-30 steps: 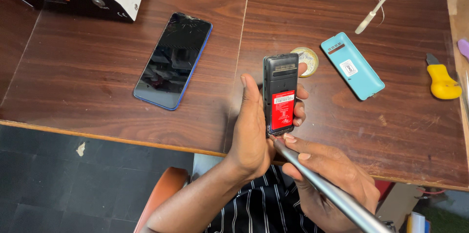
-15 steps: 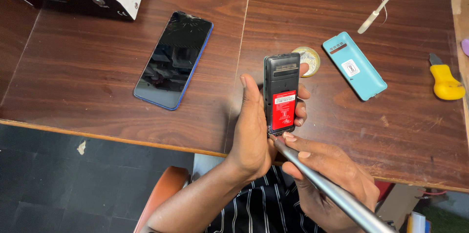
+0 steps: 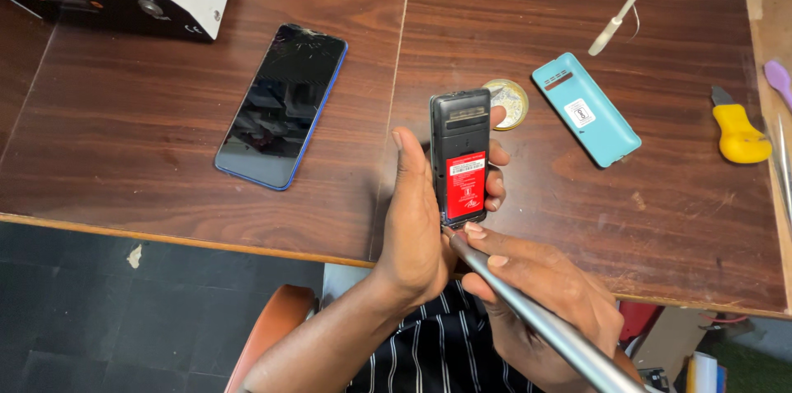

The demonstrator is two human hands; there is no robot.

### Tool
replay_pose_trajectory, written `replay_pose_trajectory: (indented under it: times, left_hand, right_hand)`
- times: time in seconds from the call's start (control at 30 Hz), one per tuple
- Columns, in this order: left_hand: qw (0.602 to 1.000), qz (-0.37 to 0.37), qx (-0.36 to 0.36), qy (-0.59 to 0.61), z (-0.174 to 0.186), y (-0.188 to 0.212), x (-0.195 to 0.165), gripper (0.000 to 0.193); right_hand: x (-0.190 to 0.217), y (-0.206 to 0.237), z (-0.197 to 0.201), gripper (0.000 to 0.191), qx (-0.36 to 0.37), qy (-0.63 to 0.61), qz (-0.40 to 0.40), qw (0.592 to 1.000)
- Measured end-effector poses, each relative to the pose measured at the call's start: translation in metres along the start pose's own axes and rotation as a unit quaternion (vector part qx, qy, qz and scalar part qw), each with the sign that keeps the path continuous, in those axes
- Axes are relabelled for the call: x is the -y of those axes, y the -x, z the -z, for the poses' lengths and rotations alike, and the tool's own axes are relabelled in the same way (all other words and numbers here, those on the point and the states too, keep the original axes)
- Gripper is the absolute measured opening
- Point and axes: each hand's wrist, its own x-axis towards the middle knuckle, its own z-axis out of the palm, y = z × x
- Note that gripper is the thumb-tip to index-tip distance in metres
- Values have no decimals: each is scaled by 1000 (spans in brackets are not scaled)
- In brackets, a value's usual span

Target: The person uses a screwdriver to remove screws from the back of a light blue feature phone, then reassembles it and tests the keypad and screen. They then pick up a blue smartphone with a cracked screen, inspect it, and use a yellow prying tool to begin separating the screen from the frame.

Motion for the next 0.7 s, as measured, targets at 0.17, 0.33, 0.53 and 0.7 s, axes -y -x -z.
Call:
replay_pose_trajectory:
  times: [0.17,0.33,0.53,0.7]
  left_hand:
    - [1000,18,-18,2,-1,0,-1,81]
    - [999,24,-29,28,-2,-4,-1,70]
    - [989,31,-21,145,1,-6,-7,66]
    - [987,23,-25,160,-1,-7,-8,67]
  right_hand:
    - [-5,4,2,30,6,-10,2,1000]
    - [-5,-4,28,26,15,-130,-134,982]
    - [-51,-45,66,22,-160,-8,-232,960]
    - [-71,-43,68,22,-117,-44,-237,964]
